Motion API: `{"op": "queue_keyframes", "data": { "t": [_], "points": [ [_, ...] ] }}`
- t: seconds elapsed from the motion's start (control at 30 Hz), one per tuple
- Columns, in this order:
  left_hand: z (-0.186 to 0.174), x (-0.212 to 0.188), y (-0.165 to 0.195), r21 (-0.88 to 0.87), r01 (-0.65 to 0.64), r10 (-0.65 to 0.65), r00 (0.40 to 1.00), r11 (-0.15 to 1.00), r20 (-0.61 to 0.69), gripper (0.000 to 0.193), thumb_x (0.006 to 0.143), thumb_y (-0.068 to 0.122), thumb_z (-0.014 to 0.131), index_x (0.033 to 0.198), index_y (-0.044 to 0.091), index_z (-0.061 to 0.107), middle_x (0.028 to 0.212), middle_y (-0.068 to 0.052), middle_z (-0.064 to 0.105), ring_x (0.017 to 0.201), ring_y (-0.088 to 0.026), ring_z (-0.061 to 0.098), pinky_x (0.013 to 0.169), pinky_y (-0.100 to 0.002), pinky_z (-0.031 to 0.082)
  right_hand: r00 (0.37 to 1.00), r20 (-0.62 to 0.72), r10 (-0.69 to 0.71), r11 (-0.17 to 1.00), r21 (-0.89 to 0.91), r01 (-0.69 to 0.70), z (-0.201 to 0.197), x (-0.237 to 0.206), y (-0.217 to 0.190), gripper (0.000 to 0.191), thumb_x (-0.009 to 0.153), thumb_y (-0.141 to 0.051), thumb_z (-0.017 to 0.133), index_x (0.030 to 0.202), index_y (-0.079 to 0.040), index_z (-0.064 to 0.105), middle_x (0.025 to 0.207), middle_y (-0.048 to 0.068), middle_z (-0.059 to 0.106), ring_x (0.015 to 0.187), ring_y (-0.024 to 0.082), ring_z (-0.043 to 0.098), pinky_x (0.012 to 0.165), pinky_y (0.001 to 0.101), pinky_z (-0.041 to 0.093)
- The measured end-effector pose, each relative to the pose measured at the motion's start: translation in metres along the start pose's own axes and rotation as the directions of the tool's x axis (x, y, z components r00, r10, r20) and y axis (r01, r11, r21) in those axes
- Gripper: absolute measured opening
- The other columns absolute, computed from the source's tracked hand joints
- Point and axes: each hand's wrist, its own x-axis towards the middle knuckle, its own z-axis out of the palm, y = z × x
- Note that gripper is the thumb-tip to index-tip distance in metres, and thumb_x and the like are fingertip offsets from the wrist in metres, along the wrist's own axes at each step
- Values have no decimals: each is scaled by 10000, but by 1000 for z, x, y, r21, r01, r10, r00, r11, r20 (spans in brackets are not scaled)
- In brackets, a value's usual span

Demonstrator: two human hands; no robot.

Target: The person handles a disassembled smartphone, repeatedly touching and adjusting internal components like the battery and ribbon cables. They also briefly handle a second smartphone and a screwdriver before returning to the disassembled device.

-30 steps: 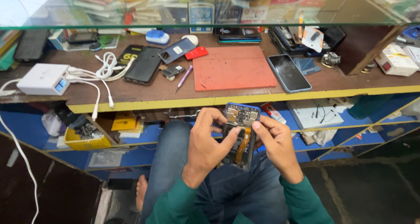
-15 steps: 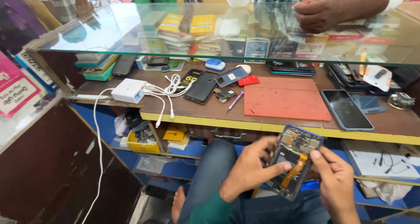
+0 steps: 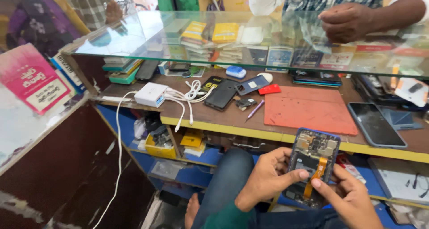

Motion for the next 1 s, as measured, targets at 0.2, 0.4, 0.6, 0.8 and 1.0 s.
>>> {"op": "queue_keyframes", "data": {
  "t": [0.2,0.4,0.6,0.8,1.0],
  "points": [
    [1,-4,4,73,-22,21,1000,997,7,460,931,216,816,1275,-43,654,1084,-32,722,866,-33,626,754,-203,520,998,57,-19,993,115,12,-2,-4,1,538,844,-66,711,1365,13,605,1135,116,758,990,121,686,807,262,530],
    [2,-6,11,67,-33,33,999,997,2,478,932,222,816,1288,-48,647,1083,-44,727,892,-44,651,776,-210,542,993,90,80,995,54,-85,-7,-1,10,533,917,-90,719,1429,-20,589,1031,170,796,870,181,708,684,345,554],
    [3,-5,9,55,-55,56,998,997,-8,457,936,208,810,1271,-54,645,1120,-58,727,904,-56,659,787,-215,546,980,100,175,985,-14,-174,-13,-1,17,479,937,-141,725,1392,-38,616,979,138,740,820,173,666,667,336,514],
    [1,-5,4,28,-52,52,999,998,-7,454,938,189,812,1281,-51,637,1129,-52,725,932,-58,664,821,-216,549,972,116,204,979,-39,-201,-7,0,16,448,854,-155,727,1279,-46,637,947,102,769,834,160,690,729,331,536],
    [8,-6,20,41,-52,52,999,998,2,487,944,231,824,1303,-45,649,1133,-71,729,926,-81,666,807,-248,552,976,115,183,982,17,-186,-3,-4,15,451,875,-134,690,1304,-5,634,1033,121,777,916,160,707,801,333,557]
  ]
}}
